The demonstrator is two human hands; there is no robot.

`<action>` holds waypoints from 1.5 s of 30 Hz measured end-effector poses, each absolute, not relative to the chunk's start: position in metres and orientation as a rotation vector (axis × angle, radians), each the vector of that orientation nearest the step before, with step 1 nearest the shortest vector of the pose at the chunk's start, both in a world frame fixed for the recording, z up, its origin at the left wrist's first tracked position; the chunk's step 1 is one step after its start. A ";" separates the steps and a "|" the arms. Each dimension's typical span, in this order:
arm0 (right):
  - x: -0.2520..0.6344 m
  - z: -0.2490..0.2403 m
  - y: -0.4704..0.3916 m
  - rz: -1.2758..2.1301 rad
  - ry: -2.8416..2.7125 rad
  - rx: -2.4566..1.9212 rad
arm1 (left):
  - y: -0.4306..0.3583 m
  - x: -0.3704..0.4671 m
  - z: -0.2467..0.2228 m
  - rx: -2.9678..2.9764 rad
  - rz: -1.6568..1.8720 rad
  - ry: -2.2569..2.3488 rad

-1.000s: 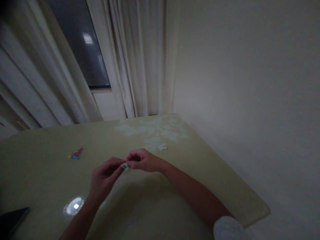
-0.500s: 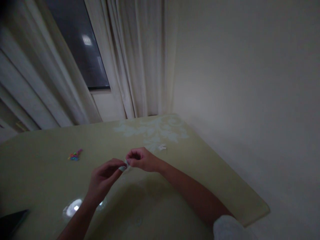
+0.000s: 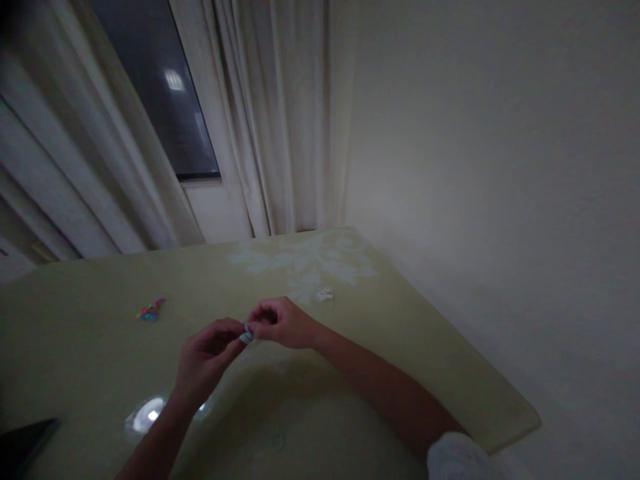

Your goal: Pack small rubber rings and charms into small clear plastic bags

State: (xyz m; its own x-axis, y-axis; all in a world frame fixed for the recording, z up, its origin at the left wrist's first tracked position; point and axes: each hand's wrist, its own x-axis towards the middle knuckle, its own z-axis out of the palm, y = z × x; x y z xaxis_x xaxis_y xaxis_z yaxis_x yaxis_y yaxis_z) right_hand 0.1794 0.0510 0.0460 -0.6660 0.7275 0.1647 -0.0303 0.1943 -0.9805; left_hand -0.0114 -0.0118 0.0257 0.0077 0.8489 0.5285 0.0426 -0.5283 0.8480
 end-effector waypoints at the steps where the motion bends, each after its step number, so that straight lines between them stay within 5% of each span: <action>1: 0.179 0.046 0.050 1.515 -1.838 -0.657 | -0.012 -0.011 0.026 1.645 1.597 0.933; 28: 0.187 0.070 0.039 0.512 -2.343 -0.662 | -0.013 -0.022 0.027 2.182 1.506 1.090; 45: 0.183 0.074 0.030 1.037 -2.138 -0.734 | -0.021 -0.014 0.029 2.112 1.533 1.123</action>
